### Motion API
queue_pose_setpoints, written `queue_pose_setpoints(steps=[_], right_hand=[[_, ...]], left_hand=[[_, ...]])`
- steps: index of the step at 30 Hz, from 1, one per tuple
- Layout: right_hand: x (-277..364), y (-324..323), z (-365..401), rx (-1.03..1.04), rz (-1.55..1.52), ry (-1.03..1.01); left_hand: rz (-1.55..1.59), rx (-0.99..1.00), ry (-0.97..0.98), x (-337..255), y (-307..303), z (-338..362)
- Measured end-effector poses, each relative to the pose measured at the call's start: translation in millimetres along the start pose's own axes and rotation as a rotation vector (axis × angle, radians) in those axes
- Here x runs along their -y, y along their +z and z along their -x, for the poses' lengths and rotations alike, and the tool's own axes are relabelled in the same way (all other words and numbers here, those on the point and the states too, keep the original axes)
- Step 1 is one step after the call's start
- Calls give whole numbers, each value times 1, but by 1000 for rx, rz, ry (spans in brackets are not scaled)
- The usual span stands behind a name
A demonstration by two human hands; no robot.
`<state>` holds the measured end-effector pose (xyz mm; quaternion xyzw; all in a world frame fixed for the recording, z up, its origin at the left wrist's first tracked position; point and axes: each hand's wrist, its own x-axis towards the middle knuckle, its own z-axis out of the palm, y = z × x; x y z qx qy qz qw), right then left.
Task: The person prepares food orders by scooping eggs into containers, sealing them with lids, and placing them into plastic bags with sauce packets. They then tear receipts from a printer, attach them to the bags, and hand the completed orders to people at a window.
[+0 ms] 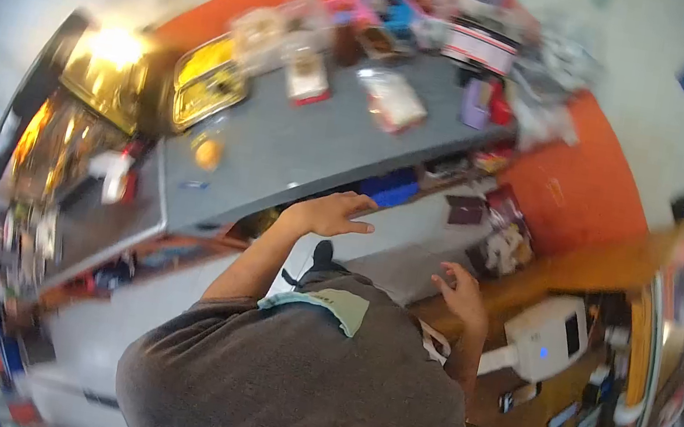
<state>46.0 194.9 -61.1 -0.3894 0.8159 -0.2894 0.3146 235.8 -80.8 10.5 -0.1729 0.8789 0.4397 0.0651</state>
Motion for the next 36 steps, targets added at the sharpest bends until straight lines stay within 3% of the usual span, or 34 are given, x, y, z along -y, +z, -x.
queue_pose_setpoints(steps=[2,4,6,8,10,12,14,16,18,20,22,23,25,27,28,29,31,32,34,35,36], right_hand=[[19,35,-46,88,65,-131],[54,74,-89,130,118,-240],[112,111,-146,237,-18,-339],[172,154,-199,333,-87,-289],[212,215,-251,357,-112,-383],[245,283,-301,486,-205,-357],[279,346,-335,370,-281,-319],[299,414,-385,-122,-112,-552],[344,427,-411,-104,-161,-459],[379,435,-438,-104,-216,-356],[384,438,-455,328,-360,-284],[383,434,-454,306,-365,-259],[390,418,-442,392,232,-728],[373,404,-390,263,194,-842],[360,402,-373,244,356,-925],[347,400,-359,232,521,-1005],[317,403,-330,35,654,-959],[310,399,-327,6,659,-921],[296,390,-324,165,278,-912],[287,384,-326,123,276,-864],[277,378,-327,-11,0,-678]], left_hand=[[-48,-30,-130,43,-13,36],[68,-205,-198,99,-27,77],[201,-325,-344,152,-45,107],[347,-437,-490,230,-51,133],[96,-805,-579,320,-56,155],[194,-900,-683,353,-84,180],[288,-988,-777,394,-106,200],[578,-946,-860,467,-106,207],[475,-1045,-786,523,-90,198],[360,-1125,-694,529,-101,187],[1163,-922,-589,493,-115,176],[1162,-886,-591,491,-114,170],[1445,-1043,-557,485,-108,156],[1569,-964,-532,460,-116,147],[1699,-950,-512,449,-116,142],[1693,-895,-510,447,-110,135],[1492,-893,-341,452,-95,121],[1454,-895,-314,468,-79,115],[1406,-832,-289,466,-65,104],[1481,-821,-312,452,-65,98],[1554,-812,-344,439,-63,90]])
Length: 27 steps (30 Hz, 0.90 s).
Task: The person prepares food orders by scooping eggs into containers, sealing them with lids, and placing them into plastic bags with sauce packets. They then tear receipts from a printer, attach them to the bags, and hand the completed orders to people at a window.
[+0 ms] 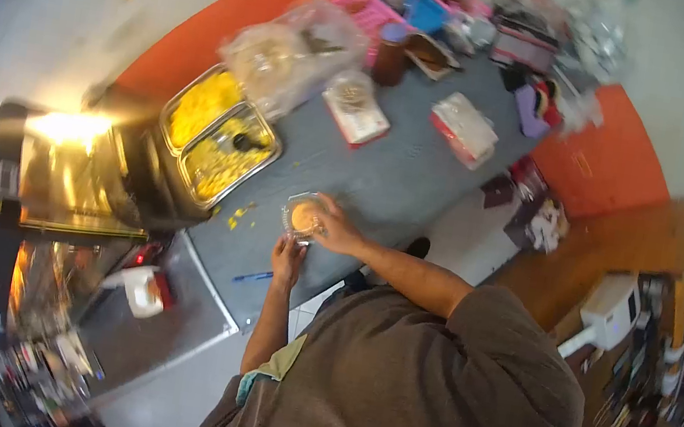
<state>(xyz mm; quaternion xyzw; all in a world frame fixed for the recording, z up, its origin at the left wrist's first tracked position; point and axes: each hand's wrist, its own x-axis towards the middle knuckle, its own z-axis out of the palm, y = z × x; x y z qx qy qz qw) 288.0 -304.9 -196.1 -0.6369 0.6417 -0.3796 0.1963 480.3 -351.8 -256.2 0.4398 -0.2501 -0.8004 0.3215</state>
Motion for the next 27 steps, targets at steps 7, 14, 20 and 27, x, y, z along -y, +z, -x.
queue_pose_setpoints(steps=[7,14,20,27], right_hand=[[-104,-75,58,-190,-789,918],[-155,-170,100,-207,-767,809],[-160,-237,246,-477,-1039,853],[-139,-185,521,-1948,287,1328]], left_hand=[[75,192,-235,63,112,-13],[-158,351,62,113,187,-53],[-149,183,-120,115,208,-143],[-175,66,-155,118,230,-183]])
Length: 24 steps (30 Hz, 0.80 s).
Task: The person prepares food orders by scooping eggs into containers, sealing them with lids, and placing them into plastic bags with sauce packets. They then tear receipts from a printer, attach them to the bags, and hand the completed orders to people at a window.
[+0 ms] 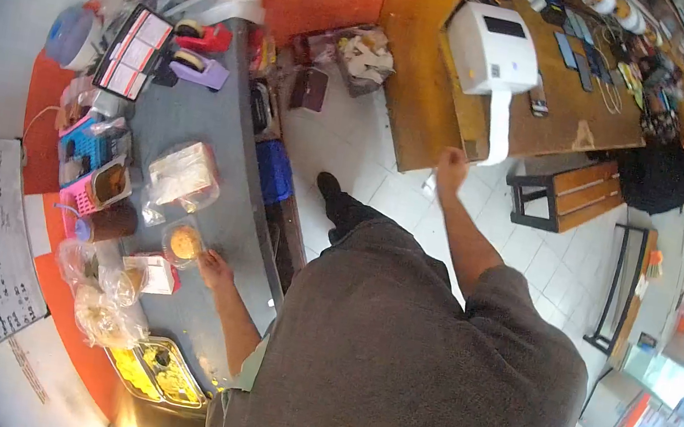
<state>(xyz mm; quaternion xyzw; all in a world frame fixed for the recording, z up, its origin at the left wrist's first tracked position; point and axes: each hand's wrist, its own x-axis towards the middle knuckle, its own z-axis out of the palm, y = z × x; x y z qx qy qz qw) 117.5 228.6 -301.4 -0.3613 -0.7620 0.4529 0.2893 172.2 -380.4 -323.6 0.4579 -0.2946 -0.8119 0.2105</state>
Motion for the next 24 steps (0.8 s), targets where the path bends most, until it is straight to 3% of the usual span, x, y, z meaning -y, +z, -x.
queue_pose_setpoints(steps=[1,2,4,6,7,9,12,13,15,17,18,20,21,23,24], right_hand=[[-21,-29,-23,-106,80,108],[-11,-60,-37,-193,345,63],[-36,-97,-71,-184,314,89],[-41,-120,-109,-68,391,152],[-50,-124,-128,-71,385,157],[-69,-125,-156,120,321,133],[-53,-114,-180,213,461,91],[-62,-104,-189,241,382,162],[-28,-109,-185,323,458,140],[-15,-115,-179,460,593,79],[-24,-117,-180,469,587,73],[-46,-122,-179,640,365,133],[-58,-124,-179,653,364,122],[-83,-132,-158,731,-111,77],[-74,-149,-143,766,-194,117]], left_hand=[[-11,11,17,0,8,14],[-23,17,35,0,11,25],[-125,72,22,-1,-8,6],[-223,122,21,-1,-9,14],[-154,50,-35,-5,3,33],[-85,-12,-79,-6,8,58],[-193,51,-112,13,9,80],[-202,43,-95,22,19,103],[-203,30,-67,49,30,137],[-325,316,-133,83,40,163],[-386,324,-161,101,59,195],[-541,367,-228,149,98,250],[-662,462,-234,181,110,265],[-922,694,-290,240,138,310],[-1001,810,-316,265,160,342]])
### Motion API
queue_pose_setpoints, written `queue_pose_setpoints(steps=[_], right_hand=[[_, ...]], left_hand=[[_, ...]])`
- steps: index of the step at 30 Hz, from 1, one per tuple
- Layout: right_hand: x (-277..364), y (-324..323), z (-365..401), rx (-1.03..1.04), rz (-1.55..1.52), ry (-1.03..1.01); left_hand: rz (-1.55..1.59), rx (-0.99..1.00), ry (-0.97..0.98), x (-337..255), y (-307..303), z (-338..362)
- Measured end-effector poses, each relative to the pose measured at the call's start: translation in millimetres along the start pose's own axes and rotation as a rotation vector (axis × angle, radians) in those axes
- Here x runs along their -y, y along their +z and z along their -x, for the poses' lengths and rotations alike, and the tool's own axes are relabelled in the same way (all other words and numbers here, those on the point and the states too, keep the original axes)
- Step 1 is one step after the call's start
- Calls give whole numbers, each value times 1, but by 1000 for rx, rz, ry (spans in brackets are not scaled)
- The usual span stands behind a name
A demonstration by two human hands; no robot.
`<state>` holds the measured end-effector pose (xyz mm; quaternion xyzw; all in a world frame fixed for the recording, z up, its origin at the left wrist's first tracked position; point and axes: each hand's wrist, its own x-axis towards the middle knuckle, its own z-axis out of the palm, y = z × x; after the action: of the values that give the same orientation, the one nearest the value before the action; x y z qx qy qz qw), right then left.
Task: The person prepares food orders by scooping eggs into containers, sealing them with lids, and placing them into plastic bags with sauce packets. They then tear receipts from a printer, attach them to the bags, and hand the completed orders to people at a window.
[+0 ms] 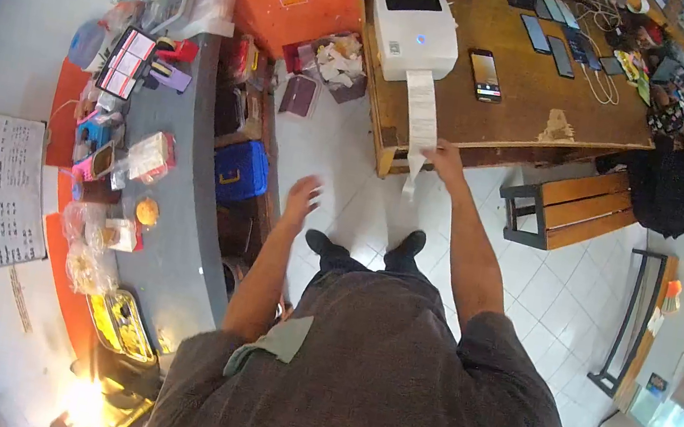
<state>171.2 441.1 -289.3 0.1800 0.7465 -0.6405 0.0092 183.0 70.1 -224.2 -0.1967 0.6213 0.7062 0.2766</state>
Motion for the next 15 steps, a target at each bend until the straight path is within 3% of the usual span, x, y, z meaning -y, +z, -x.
queue_pose_setpoints(steps=[3,6,8,13,15], right_hand=[[43,-2,71,80,-326,-38],[41,-21,109,134,-348,90],[39,-33,122,170,-326,198],[26,-46,149,272,-355,400],[22,-49,159,375,-299,352]], left_hand=[[-404,247,156,-12,114,-32],[-368,339,107,-19,191,-39],[-108,447,50,-1,211,-53],[-111,315,-81,17,215,-33],[-149,332,-83,25,209,-21]])
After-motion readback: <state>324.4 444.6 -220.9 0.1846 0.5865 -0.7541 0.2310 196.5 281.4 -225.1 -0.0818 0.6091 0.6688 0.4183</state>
